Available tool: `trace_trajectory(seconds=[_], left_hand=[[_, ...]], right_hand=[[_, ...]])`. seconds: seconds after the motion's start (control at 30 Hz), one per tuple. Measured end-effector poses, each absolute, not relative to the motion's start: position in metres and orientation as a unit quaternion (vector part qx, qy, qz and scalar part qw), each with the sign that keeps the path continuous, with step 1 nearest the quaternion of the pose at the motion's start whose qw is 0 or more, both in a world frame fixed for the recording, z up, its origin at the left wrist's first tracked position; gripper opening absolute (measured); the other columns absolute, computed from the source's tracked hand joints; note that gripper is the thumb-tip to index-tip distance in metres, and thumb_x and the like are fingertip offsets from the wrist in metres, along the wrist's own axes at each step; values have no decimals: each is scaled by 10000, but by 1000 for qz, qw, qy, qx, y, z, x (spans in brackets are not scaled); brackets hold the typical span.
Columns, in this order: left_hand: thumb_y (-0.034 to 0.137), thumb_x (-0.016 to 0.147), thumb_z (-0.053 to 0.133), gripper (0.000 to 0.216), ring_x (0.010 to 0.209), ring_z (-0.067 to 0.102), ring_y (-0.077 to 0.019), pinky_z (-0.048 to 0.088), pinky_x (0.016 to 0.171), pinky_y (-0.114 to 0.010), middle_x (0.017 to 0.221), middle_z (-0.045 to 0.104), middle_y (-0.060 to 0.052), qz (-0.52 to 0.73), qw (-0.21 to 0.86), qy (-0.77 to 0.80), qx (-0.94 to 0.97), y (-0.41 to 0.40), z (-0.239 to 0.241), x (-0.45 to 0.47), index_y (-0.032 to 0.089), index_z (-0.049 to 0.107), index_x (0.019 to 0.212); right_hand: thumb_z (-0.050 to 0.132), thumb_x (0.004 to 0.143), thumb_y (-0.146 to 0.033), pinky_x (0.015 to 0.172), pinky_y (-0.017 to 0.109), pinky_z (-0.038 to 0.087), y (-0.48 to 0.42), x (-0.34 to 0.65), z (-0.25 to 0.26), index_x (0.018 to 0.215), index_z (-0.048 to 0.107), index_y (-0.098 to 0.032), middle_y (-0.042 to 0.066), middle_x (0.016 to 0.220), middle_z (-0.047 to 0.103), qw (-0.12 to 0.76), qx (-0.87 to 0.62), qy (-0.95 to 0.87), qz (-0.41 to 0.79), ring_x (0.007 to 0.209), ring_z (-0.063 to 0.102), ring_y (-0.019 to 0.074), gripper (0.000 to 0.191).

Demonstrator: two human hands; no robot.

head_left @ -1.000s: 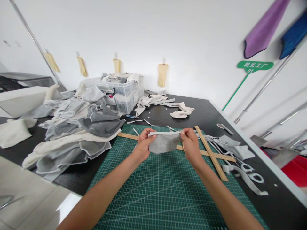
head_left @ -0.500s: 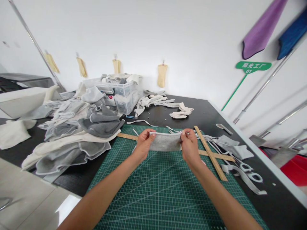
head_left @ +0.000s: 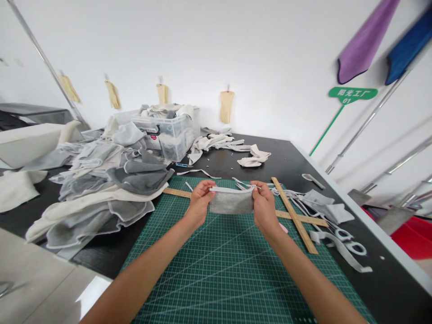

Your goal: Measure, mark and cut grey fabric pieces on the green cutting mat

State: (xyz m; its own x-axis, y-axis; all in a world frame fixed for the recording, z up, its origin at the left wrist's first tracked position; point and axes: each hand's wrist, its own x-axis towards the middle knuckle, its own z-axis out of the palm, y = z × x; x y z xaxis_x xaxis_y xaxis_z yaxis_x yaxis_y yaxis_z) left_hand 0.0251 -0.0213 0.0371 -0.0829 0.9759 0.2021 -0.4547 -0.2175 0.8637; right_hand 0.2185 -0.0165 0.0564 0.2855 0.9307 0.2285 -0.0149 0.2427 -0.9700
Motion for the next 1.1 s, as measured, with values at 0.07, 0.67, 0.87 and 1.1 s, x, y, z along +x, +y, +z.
trace_trajectory(seconds=[0.07,0.67,0.87,1.1], left_hand=[[217,696,737,239,756,571,-122,416,692,-232,862,645,8,657,543,330,405,-23,37,26,200,658,920],[240,796,695,263,819,614,-138,474,761,-256,902,651,-7,653,475,360,466,-31,37,35,211,586,1034],[289,783,748,205,714,545,-114,432,635,-227,821,600,5,640,416,411,498,-28,34,36,185,648,929],[448,761,811,361,762,617,-124,506,703,-234,849,667,-27,602,655,278,361,-37,36,45,154,699,936]], right_hand=[[525,805,-351,573,261,352,-17,218,56,892,577,-213,-4,756,538,608,-507,-486,369,656,457,172,171],[586,939,-338,666,284,443,-57,185,57,1152,707,-264,11,933,758,390,-491,-756,189,755,661,199,256],[438,999,-207,586,306,384,-63,189,53,1360,629,-254,86,768,730,263,-504,-818,-84,635,653,216,412],[440,997,-206,654,327,410,-64,186,51,1339,622,-193,124,822,730,197,-504,-835,-105,709,675,237,387]])
